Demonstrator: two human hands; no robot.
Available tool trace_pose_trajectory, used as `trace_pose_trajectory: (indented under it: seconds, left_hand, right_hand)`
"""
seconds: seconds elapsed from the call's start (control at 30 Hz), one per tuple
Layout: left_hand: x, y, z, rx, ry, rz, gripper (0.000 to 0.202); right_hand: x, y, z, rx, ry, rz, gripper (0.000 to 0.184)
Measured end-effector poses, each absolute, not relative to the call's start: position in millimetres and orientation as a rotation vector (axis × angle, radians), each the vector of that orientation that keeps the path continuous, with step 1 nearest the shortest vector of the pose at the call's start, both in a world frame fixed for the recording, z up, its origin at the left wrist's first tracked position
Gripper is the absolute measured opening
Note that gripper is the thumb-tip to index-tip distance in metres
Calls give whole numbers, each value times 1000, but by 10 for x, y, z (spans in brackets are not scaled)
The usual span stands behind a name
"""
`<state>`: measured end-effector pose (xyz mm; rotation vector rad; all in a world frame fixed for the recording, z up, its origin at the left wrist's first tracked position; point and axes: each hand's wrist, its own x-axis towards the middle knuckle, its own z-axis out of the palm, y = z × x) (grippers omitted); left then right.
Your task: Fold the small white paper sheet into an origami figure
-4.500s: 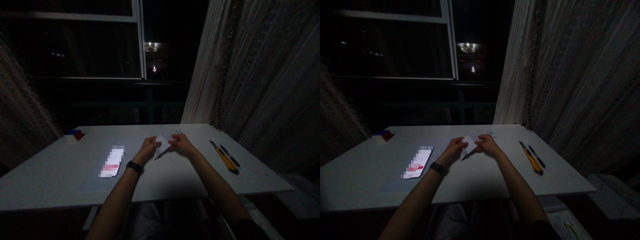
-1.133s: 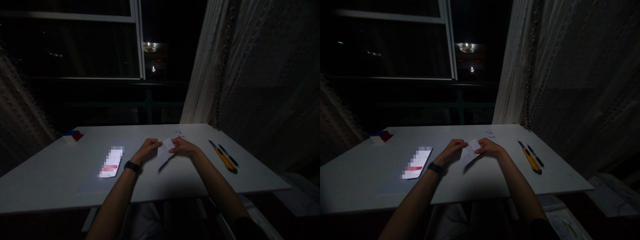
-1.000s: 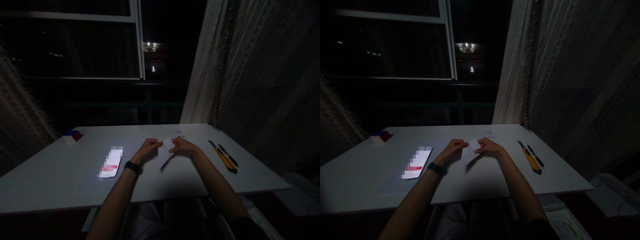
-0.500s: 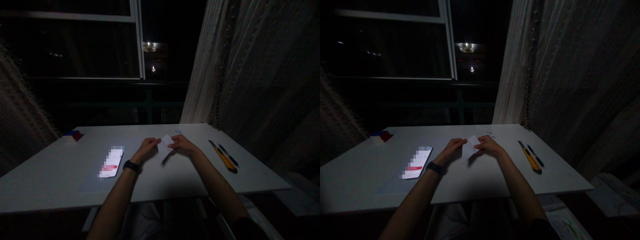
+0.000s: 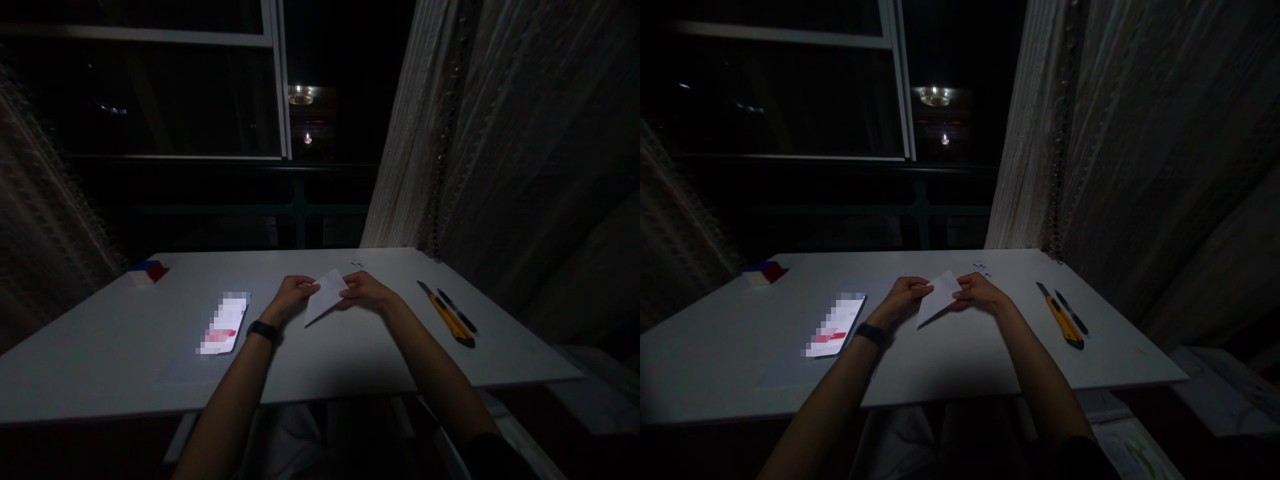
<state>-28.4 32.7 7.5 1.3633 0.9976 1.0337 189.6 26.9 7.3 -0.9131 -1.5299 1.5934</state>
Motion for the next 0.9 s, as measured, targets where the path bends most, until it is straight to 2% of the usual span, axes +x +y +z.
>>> trace_pose_trajectory:
  seconds: [0.33, 0.47, 0.6, 0.9]
  left_hand:
    - [-284, 319, 109, 1299, 988, 1075, 33]
    - [-292, 294, 123, 1285, 941, 973, 39]
    - [-298, 273, 119, 1326, 876, 849, 46]
    - [-305, 267, 157, 1287, 857, 890, 45]
  right_hand:
    - [1914, 223, 168, -996, -1580, 1575, 47]
    - [1935, 238, 143, -1019, -1564, 1566, 44]
    - [1962, 261, 107, -1012, -1605, 1609, 49]
    - [1974, 253, 151, -951, -1569, 1581, 53]
